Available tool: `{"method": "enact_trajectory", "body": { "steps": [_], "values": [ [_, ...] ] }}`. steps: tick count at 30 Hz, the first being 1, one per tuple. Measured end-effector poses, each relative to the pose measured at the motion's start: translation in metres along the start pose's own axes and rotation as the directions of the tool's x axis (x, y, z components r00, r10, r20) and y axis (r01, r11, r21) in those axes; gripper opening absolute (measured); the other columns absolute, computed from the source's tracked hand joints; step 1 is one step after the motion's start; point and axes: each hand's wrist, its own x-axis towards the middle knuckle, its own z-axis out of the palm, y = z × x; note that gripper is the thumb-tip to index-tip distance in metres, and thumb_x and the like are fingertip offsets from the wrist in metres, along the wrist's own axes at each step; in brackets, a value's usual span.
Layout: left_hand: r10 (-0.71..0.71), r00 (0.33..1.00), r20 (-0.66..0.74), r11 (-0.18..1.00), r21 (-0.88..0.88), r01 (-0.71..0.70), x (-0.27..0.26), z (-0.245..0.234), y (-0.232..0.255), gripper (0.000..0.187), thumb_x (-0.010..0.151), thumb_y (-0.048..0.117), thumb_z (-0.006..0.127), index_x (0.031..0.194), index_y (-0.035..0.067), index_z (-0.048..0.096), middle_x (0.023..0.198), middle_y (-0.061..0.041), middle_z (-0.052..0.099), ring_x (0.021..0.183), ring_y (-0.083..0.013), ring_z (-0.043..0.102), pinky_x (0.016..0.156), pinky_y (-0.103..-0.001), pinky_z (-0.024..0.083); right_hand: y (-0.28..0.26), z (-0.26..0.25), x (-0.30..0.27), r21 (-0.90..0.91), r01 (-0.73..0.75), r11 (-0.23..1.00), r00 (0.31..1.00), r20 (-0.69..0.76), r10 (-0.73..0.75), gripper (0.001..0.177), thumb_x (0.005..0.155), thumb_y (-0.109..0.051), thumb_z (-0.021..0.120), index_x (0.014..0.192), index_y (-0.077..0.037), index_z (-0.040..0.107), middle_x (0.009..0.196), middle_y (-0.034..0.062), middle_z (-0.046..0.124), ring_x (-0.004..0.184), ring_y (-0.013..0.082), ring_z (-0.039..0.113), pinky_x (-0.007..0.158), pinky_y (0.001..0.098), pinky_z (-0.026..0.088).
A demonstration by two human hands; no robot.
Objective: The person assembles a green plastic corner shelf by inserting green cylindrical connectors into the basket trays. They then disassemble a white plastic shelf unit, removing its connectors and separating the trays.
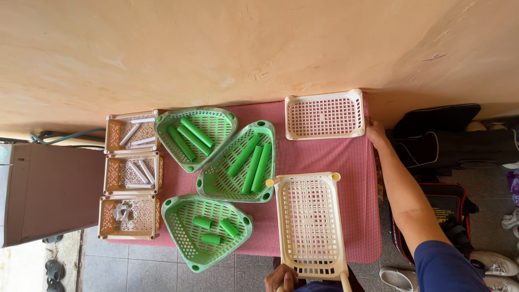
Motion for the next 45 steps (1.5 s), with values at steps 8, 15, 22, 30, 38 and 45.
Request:
{"method": "enact_trajectory", "body": {
  "steps": [8,15,22,30,38,45],
  "values": [
    [-0.169,0.985,0.043,0.978,0.127,0.163,0.026,-0.002,0.061,0.029,0.096,0.023,0.05,0.079,0.005,0.065,0.068,-0.007,0.065,0.06,-0.0166,0.067,0.057,-0.035,0.057,0.043,-0.006,-0.073,-0.139,0.284,0.949,0.887,-0.338,-0.315,0.059,0.109,-0.042,0.055,0.144,0.005,0.051,0.139,0.0269,0.059,0.126,0.0369,0.057,0.104,0.0445,0.045],
    [0.09,0.955,0.282,0.957,0.241,-0.161,0.053,-0.039,0.126,0.072,0.081,0.032,0.066,0.139,-0.003,0.042,0.143,-0.027,0.042,0.134,-0.0416,0.043,0.105,-0.055,0.044,0.096,0.013,-0.246,0.102,-0.062,0.993,0.978,0.207,0.04,0.058,0.112,-0.051,0.033,0.125,-0.003,0.062,0.11,0.0196,0.072,0.109,0.0317,0.067,0.102,0.0463,0.046],
    [0.075,0.988,0.134,0.979,-0.199,-0.047,0.056,-0.068,0.082,0.071,0.106,0.046,0.035,0.163,0.003,0.029,0.167,-0.024,0.036,0.154,-0.0367,0.038,0.122,-0.047,0.034,0.074,0.032,-0.325,-0.102,0.078,0.992,0.942,0.334,-0.04,0.061,0.099,-0.052,0.047,0.145,-0.013,0.055,0.126,0.0073,0.072,0.119,0.021,0.066,0.101,0.0472,0.051],
    [-0.406,0.72,0.563,0.605,-0.424,0.674,0.158,-0.036,0.052,0.057,0.096,0.029,0.059,0.145,0.003,0.045,0.13,-0.021,0.063,0.114,-0.0302,0.067,0.096,-0.044,0.058,0.035,0.028,-0.353,-0.065,0.266,0.962,0.948,0.201,-0.249,0.049,0.102,-0.032,0.054,0.145,-0.01,0.06,0.112,0.0124,0.081,0.097,0.0209,0.077,0.088,0.035,0.061],
    [-0.006,0.929,0.371,0.941,-0.313,0.131,0.17,-0.062,0.103,0.027,0.104,0.017,0.063,0.122,-0.003,0.069,0.099,-0.015,0.075,0.088,-0.0204,0.07,0.078,-0.037,0.06,-0.036,0.01,-0.419,-0.015,0.392,0.92,0.916,0.1,-0.388,0.05,0.106,-0.037,0.046,0.147,-0.011,0.057,0.118,0.0125,0.076,0.109,0.0217,0.072,0.095,0.0355,0.057],
    [0.319,0.948,-0.008,0.915,-0.259,-0.311,0.179,-0.131,0.118,0.021,0.105,0.01,0.057,0.118,-0.003,0.068,0.101,-0.009,0.076,0.094,-0.0146,0.071,0.082,-0.03,0.058,-0.088,0.062,-0.508,-0.573,0.345,0.743,0.938,0.203,-0.28,0.063,0.094,-0.043,0.057,0.148,-0.013,0.05,0.099,0.0094,0.072,0.065,0.0224,0.074,0.061,0.0385,0.063]
  ]
}}
